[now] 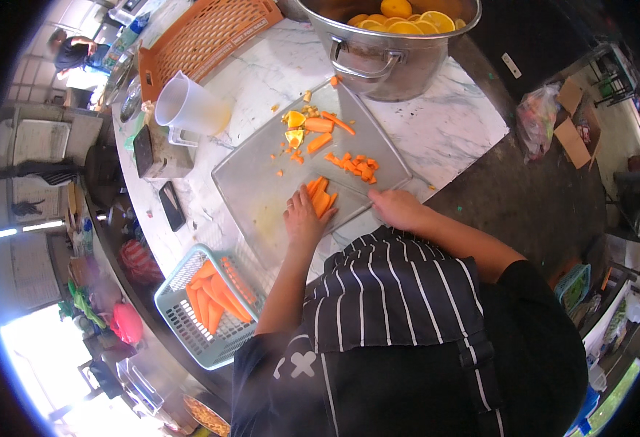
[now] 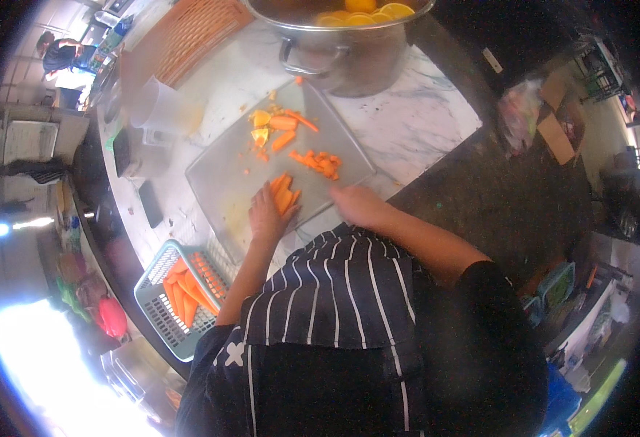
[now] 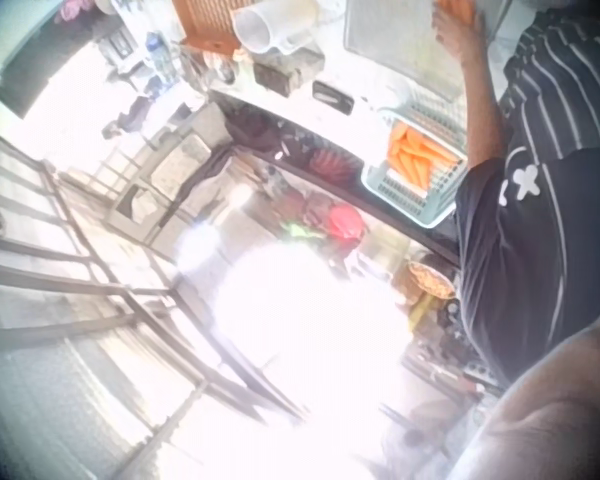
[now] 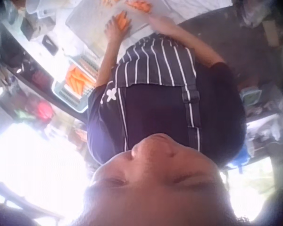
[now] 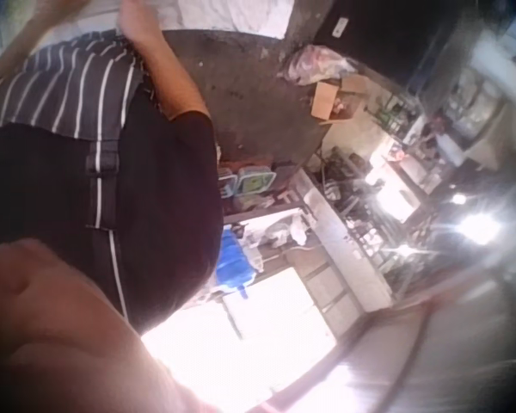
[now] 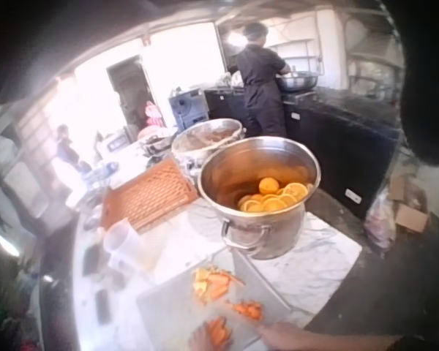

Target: The person uses a knife to chop carrots on a metal tray in a commercial kitchen. The person repeatedly slices the carrots into small pieces and gathers them on the tray.

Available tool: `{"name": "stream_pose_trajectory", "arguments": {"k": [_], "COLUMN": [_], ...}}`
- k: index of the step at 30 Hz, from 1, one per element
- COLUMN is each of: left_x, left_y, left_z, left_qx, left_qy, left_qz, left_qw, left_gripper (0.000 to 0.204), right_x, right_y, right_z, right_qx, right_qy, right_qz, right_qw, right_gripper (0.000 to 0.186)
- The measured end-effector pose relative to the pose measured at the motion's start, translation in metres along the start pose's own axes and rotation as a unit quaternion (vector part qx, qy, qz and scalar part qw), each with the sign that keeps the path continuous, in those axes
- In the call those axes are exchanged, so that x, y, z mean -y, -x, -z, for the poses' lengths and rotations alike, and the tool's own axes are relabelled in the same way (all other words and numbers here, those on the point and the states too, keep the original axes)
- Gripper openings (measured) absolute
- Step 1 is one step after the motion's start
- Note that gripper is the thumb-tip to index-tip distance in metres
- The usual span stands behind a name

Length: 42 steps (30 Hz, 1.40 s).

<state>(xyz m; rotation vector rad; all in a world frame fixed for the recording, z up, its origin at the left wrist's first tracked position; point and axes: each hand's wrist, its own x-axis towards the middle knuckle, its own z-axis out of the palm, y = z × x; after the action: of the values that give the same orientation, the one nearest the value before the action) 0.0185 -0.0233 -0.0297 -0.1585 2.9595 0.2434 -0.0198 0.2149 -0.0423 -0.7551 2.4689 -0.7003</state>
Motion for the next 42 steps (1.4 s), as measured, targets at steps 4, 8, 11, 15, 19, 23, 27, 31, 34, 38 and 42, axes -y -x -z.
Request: {"name": "stream_pose_trajectory", "arguments": {"k": [4,8,11,15,19,23,27,31,34,38,42], "left_x": [-0.002,-0.003,-0.006,-0.008,-0.005,-0.006,-0.010,-0.010,-0.010,-0.008,0.002], "left_y": [0.001,0.002,0.003,0.004,0.000,0.002,0.003,-0.002,-0.004,-0.007,-0.011], "left_z": [0.001,0.001,0.003,0.003,0.001,0.004,0.012,0.006,-0.004,-0.013,-0.001], "left_qx": [0.002,-0.001,-0.010,0.004,0.036,-0.035,-0.076,0.004,-0.038,-0.061,-0.059], "left_qy": [0.007,-0.005,-0.020,-0.010,-0.002,-0.035,-0.003,0.047,0.094,0.180,0.342], "left_qz": [0.009,0.022,0.027,0.048,0.063,0.027,-0.005,0.002,-0.022,-0.007,0.091], "left_qw": [1.000,1.000,0.999,0.999,0.997,0.998,0.997,0.999,0.995,0.982,0.934], "left_gripper": [0.094,0.097,0.100,0.100,0.100,0.095,0.075,0.050,0.043,0.032,0.023], "right_x": [0.011,0.018,0.014,0.012,0.013,0.022,0.027,0.030,0.026,0.024,0.018], "right_y": [-0.001,0.000,0.003,0.007,0.004,0.003,0.008,0.014,0.018,0.021,0.025], "right_z": [0.003,0.012,0.014,0.008,-0.004,0.006,0.016,0.024,0.025,0.021,0.018], "right_qx": [0.033,0.036,0.018,0.045,0.040,0.021,0.004,0.009,-0.006,-0.009,-0.004], "right_qy": [0.020,-0.017,-0.030,-0.016,-0.009,-0.016,-0.043,-0.070,-0.079,-0.080,-0.070], "right_qz": [0.021,-0.007,-0.027,-0.030,0.007,0.014,0.003,-0.028,-0.020,-0.019,-0.027], "right_qw": [0.999,0.999,0.999,0.998,0.999,1.000,0.999,0.997,0.997,0.997,0.997], "right_gripper": [0.016,0.015,0.016,0.017,0.017,0.019,0.020,0.020,0.021,0.021,0.021]}}
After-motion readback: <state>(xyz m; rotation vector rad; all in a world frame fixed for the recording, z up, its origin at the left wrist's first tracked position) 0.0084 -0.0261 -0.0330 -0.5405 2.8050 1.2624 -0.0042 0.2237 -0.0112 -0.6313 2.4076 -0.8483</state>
